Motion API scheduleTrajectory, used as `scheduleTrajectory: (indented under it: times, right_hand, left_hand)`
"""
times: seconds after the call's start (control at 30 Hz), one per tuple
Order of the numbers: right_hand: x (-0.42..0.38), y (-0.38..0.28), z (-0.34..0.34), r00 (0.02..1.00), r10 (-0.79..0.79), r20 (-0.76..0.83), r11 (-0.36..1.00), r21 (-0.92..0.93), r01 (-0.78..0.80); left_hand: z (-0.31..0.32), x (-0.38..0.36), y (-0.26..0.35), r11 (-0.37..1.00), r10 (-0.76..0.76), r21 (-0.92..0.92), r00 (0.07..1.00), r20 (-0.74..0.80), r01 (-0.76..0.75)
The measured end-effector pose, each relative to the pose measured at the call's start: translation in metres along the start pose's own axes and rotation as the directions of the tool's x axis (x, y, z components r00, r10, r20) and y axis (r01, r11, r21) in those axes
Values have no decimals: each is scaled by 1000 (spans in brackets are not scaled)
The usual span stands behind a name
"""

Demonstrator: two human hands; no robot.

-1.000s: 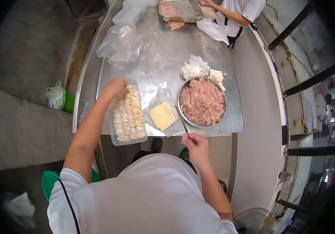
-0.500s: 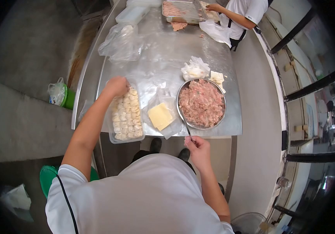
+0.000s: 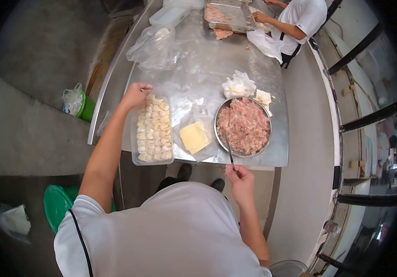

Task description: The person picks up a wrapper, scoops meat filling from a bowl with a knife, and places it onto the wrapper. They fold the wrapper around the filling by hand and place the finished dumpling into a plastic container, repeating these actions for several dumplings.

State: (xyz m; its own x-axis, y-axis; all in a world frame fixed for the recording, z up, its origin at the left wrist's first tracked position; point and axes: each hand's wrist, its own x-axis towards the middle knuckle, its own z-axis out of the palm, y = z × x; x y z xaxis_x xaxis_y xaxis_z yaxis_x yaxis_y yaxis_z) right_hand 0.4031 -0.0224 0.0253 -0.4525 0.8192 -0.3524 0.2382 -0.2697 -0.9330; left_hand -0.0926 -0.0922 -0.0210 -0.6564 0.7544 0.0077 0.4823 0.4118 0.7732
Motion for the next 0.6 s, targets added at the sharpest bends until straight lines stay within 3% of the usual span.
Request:
scheduleTrajectory:
  times: [0.03, 0.13, 0.23, 0.43, 0.53, 0.6]
  right_hand:
    - [1, -1, 0, 1000, 1, 9, 1000, -12, -1]
    - [2, -3, 1, 1000, -1, 29, 999, -33, 2]
    - [2, -2, 2, 999, -14, 46, 999, -33, 16]
    - [1, -4, 2, 999, -24, 45, 998, -61, 26]
    - [2, 0, -3, 998, -32, 55, 998, -56, 35]
    - [3, 1, -4, 998, -30, 62, 998, -58, 33]
  left_hand:
    - [1, -2, -4, 996, 86, 13, 994, -67, -85]
    - [2, -23, 10, 986, -83, 150, 996, 28, 78]
    - [4, -46, 24, 936, -49, 350, 997, 63, 24]
    - [12, -69, 12, 956, -8, 293, 999, -42, 20]
    - [14, -92, 17, 950, -92, 303, 995, 42, 75]
    - [14, -103, 25, 946, -71, 320, 997, 21, 60]
